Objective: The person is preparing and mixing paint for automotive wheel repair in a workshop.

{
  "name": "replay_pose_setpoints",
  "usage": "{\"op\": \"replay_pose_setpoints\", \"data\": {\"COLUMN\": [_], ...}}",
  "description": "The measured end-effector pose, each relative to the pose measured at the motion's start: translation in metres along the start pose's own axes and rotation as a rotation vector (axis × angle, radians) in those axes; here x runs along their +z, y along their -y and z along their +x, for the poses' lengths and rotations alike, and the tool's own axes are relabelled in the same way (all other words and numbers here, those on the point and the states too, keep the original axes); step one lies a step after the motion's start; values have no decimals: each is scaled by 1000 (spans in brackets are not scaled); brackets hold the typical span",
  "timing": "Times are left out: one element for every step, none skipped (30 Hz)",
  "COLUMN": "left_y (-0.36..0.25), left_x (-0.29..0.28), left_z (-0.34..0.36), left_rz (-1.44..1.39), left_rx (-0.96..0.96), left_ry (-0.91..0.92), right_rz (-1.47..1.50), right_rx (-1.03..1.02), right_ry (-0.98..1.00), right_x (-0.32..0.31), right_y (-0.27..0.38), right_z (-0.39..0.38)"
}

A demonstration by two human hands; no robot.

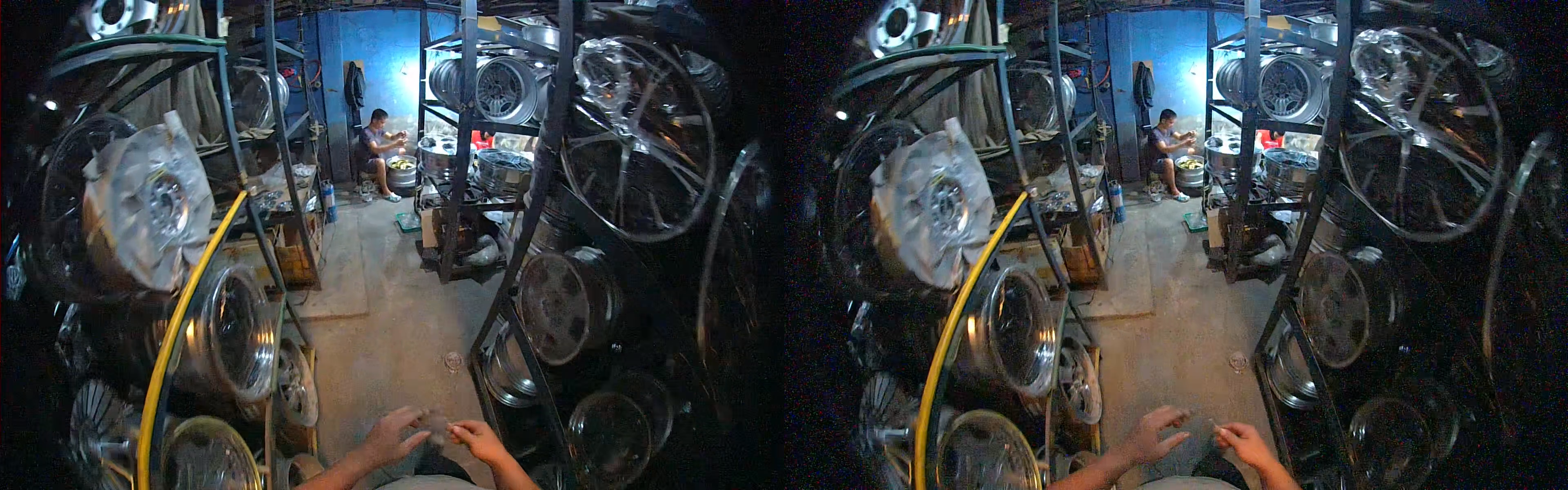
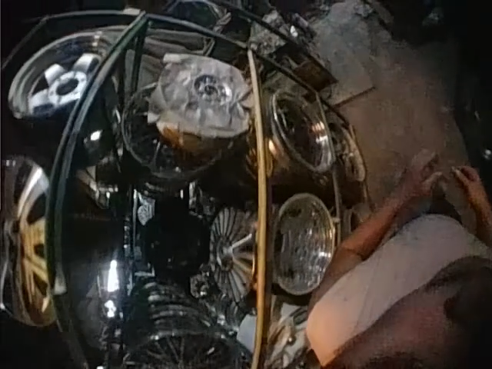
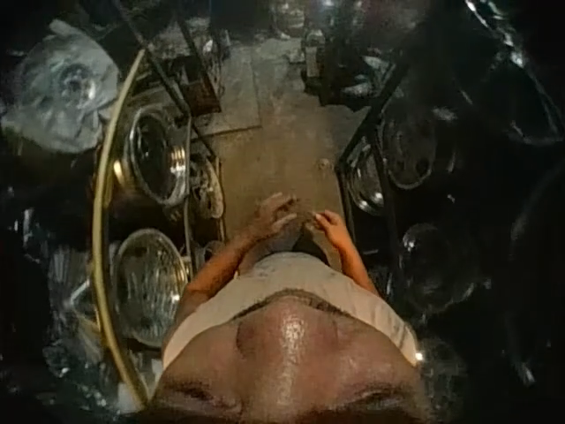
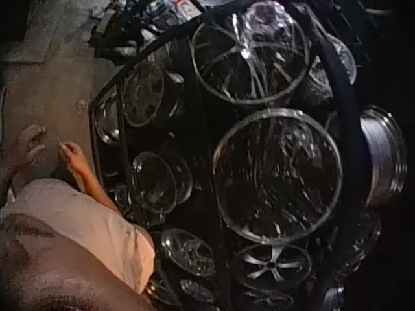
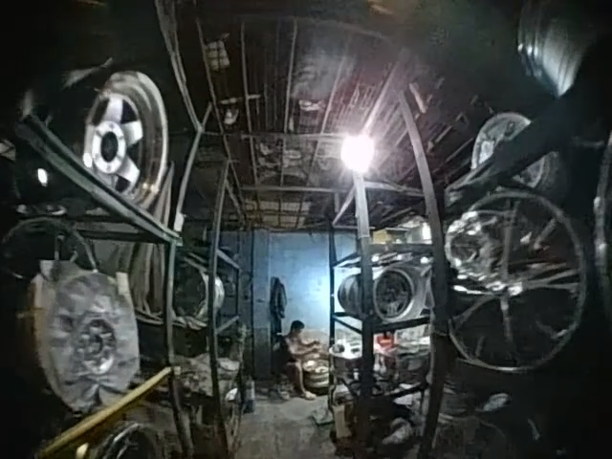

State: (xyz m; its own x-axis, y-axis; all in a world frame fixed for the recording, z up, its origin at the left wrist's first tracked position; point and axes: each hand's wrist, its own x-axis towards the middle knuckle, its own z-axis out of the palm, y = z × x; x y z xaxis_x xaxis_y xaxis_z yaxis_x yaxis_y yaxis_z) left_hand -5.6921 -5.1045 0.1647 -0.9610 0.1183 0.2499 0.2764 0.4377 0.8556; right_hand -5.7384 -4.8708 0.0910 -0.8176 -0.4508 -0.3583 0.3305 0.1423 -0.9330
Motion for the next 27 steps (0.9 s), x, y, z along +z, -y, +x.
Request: {"op": "replay_pose_setpoints", "data": {"left_y": [12, 26, 41, 56, 70, 82, 91, 102, 112, 123, 132, 141, 150, 160, 173, 185, 198, 213, 229, 246, 263, 281, 300, 319, 341, 360, 379], "left_x": [-5, -10, -13, -15, -17, -18, -21, -28, -36, -44, -54, -63, -71, -79, -88, -97, -106, -115, -124, -134, -146, -159, -172, -185, -200, -214, -227], "left_z": [24, 47, 69, 93, 115, 133, 151, 174, 196, 214, 232, 248, 263, 281, 300, 318, 336, 353, 370, 387, 404, 420, 437, 455, 476, 499, 528], "left_rz": [20, 38, 32, 53, 41, 4, 15, 53, 102, 90, 102, 111, 104, 121, 141, 129, 133, 139, 125, 124, 118, 113, 89, 101, 112, 122, 106], "left_rx": [12, -22, -84, -66, -132, -230, -227, -209, -232, -206, -234, -277, -272, -302, -338, -327, -344, -399, -391, -356, -395, -467, -492, -487, -584, -684, -745], "left_ry": [-27, 60, 183, 144, 144, 183, 152, 113, 117, 75, 14, -23, -49, -107, -146, -173, -218, -228, -302, -335, -401, -444, -482, -492, -460, -406, -371], "right_rz": [-25, -1, -54, -118, -124, -133, -199, -299, -390, -506, -480, -504, -516, -581, -598, -639, -618, -624, -596, -654, -754, -698, -652, -590, -564, -564, -618], "right_rx": [118, 41, 67, 135, 86, 50, -40, 20, -114, -95, -197, -155, -277, -245, -355, -329, -462, -474, -534, -630, -655, -732, -725, -726, -736, -693, -594], "right_ry": [-129, -93, -128, -170, -211, -213, -182, -201, -137, -110, -35, 12, 77, 124, 212, 313, 387, 490, 481, 508, 549, 538, 508, 489, 424, 411, 296], "right_x": [-17, -34, -52, -71, -83, -97, -108, -120, -130, -133, -131, -124, -113, -100, -89, -75, -61, -49, -40, -32, -29, -28, -30, -34, -38, -46, -59], "right_y": [-1, -1, 0, 5, 11, 20, 33, 52, 74, 95, 118, 141, 163, 185, 206, 226, 245, 262, 279, 294, 309, 323, 332, 335, 333, 325, 310], "right_z": [23, 46, 67, 90, 119, 147, 179, 215, 251, 286, 323, 359, 390, 421, 447, 470, 495, 519, 544, 572, 602, 636, 674, 710, 752, 794, 837]}}
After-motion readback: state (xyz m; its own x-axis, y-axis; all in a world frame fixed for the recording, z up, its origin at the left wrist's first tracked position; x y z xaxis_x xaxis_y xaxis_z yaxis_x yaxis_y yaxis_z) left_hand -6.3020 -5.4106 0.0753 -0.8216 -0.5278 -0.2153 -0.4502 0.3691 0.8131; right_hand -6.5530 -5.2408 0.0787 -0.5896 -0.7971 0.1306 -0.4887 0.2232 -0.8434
